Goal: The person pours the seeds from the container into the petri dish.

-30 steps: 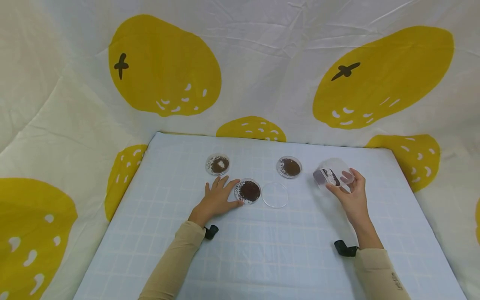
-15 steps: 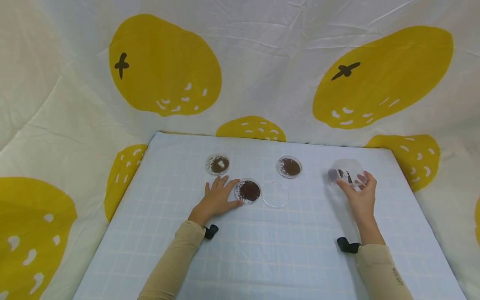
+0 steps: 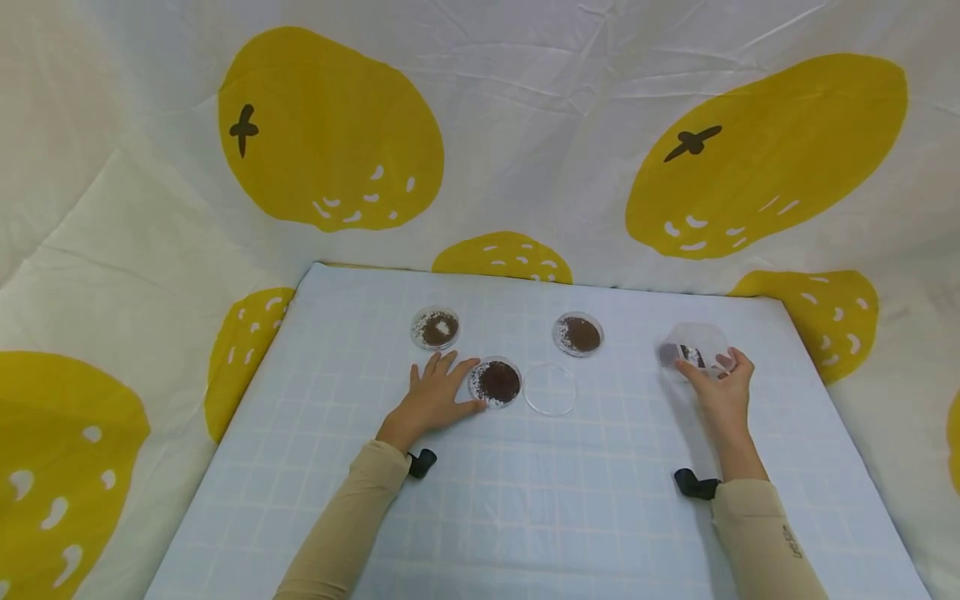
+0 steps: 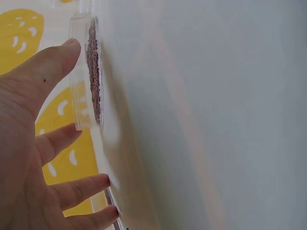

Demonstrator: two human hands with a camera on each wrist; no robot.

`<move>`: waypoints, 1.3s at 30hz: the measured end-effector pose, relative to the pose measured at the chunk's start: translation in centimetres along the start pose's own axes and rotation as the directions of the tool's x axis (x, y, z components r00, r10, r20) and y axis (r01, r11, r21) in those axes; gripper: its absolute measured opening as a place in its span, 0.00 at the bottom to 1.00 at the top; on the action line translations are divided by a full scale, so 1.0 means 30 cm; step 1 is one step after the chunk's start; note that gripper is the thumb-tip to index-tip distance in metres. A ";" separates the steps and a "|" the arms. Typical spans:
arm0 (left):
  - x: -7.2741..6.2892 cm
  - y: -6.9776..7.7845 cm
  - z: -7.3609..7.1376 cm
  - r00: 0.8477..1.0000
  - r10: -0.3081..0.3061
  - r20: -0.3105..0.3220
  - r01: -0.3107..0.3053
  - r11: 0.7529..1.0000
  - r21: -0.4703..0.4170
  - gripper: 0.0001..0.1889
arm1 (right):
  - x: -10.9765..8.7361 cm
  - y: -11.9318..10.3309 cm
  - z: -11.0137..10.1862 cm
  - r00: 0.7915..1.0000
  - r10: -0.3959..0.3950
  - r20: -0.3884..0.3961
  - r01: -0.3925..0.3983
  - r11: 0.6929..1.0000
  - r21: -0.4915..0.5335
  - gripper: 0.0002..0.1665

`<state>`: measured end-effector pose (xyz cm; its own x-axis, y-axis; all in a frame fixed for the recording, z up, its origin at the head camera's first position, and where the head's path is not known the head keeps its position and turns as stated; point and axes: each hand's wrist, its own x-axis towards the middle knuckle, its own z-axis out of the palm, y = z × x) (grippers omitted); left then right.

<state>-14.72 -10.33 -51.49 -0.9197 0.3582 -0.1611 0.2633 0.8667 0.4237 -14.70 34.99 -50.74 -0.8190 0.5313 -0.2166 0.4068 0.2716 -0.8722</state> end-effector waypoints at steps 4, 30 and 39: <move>0.002 -0.001 0.001 1.000 -0.003 0.003 0.003 1.000 0.003 0.43 | 0.003 0.002 0.002 1.000 -0.003 0.000 0.003 1.000 0.001 0.63; 0.000 0.001 -0.005 1.000 -0.003 0.013 0.003 1.000 0.002 0.43 | -0.120 -0.074 -0.024 0.925 -0.365 -0.105 0.350 0.927 -0.136 0.56; 0.000 0.002 -0.005 1.000 0.002 0.006 -0.002 1.000 0.000 0.42 | -0.181 -0.113 0.007 0.856 -0.514 0.054 0.517 0.850 -0.096 0.52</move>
<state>-14.74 -10.33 -51.33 -0.9174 0.3620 -0.1652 0.2652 0.8658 0.4243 -11.72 31.02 -46.72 -0.9319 0.2720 0.2399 -0.0389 0.5826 -0.8118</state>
